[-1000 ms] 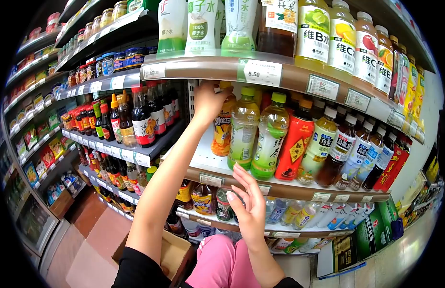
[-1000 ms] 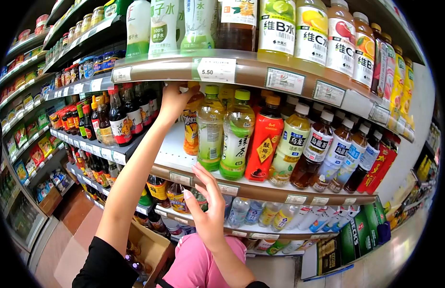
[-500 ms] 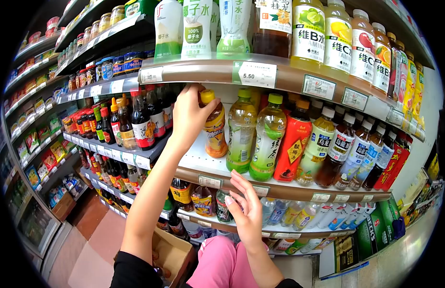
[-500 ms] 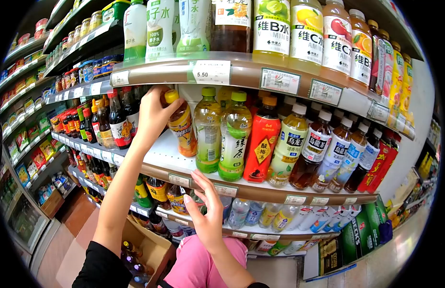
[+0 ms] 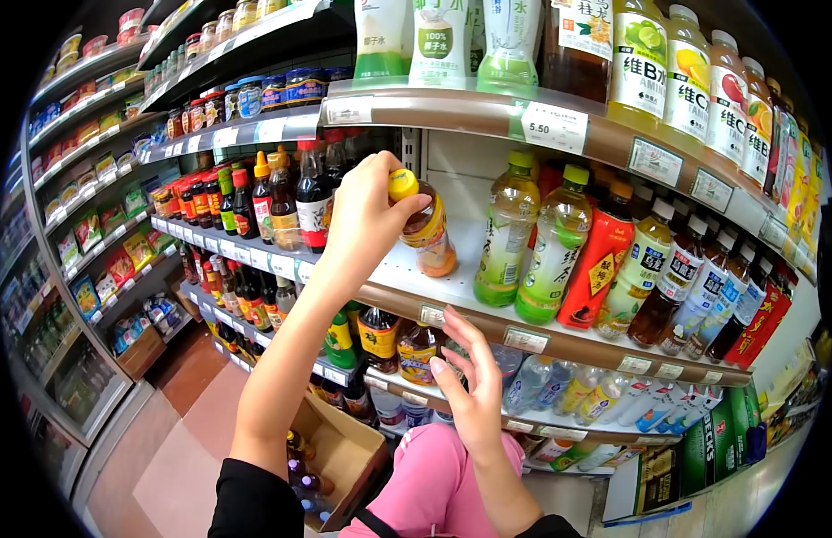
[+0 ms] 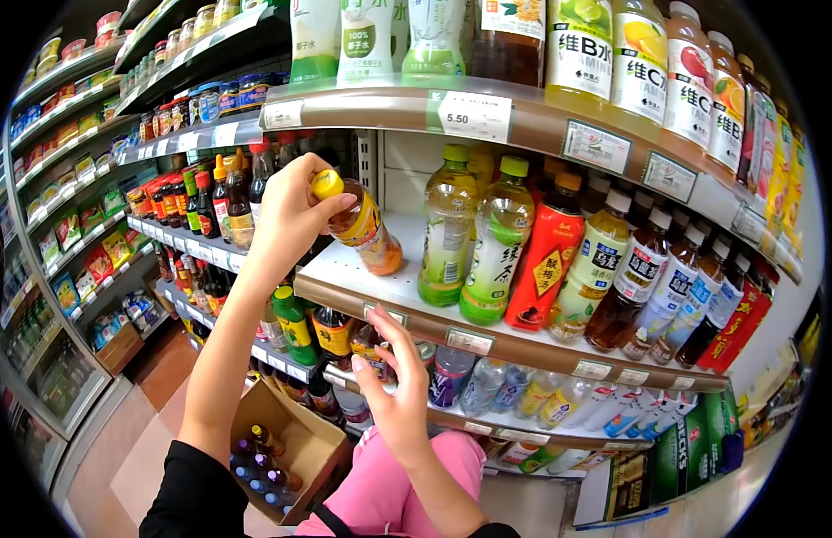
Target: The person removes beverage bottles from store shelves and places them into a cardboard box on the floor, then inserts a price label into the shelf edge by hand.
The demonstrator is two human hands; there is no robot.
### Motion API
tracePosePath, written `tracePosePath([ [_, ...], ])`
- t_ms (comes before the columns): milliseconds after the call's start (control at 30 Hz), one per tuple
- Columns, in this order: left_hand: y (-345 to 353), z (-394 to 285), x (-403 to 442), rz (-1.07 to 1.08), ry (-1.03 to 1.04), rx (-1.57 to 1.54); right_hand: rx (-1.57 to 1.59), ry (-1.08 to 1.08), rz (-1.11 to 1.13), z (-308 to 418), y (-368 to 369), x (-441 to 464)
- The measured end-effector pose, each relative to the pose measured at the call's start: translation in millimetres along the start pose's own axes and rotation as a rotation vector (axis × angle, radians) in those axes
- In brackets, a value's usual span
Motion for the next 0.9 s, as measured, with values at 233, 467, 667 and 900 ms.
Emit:
tracePosePath([
  [233,-38.0,-15.0,-12.1,-0.059,0.067,0.031,0.016,0.014,0.031,1.7,14.4,-5.1],
  [467,-118.1,-30.1,-44.4,-0.089,-0.051,0.038,0.027,0.015,0.149,1.6,54.0,-17.7],
  [667,-141.1,-1.0,-95.6,0.070,-0.057,0.172,0.021,0.115,0.278,-15.8,79.6,-44.5],
  [900,-127.4,77.8,-217.4,0.341,-0.405,0.242,0.000,0.254,0.388,-77.4,101.3,-95.1],
])
Point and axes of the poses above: each hand's wrist, its own x-axis towards the middle knuckle, its own y-axis out of the palm, z = x × y, the point moved 6 cm from there along x, towards the middle knuckle, and after that the axes turned 5 degrees about -z, right-handed, at the moved point
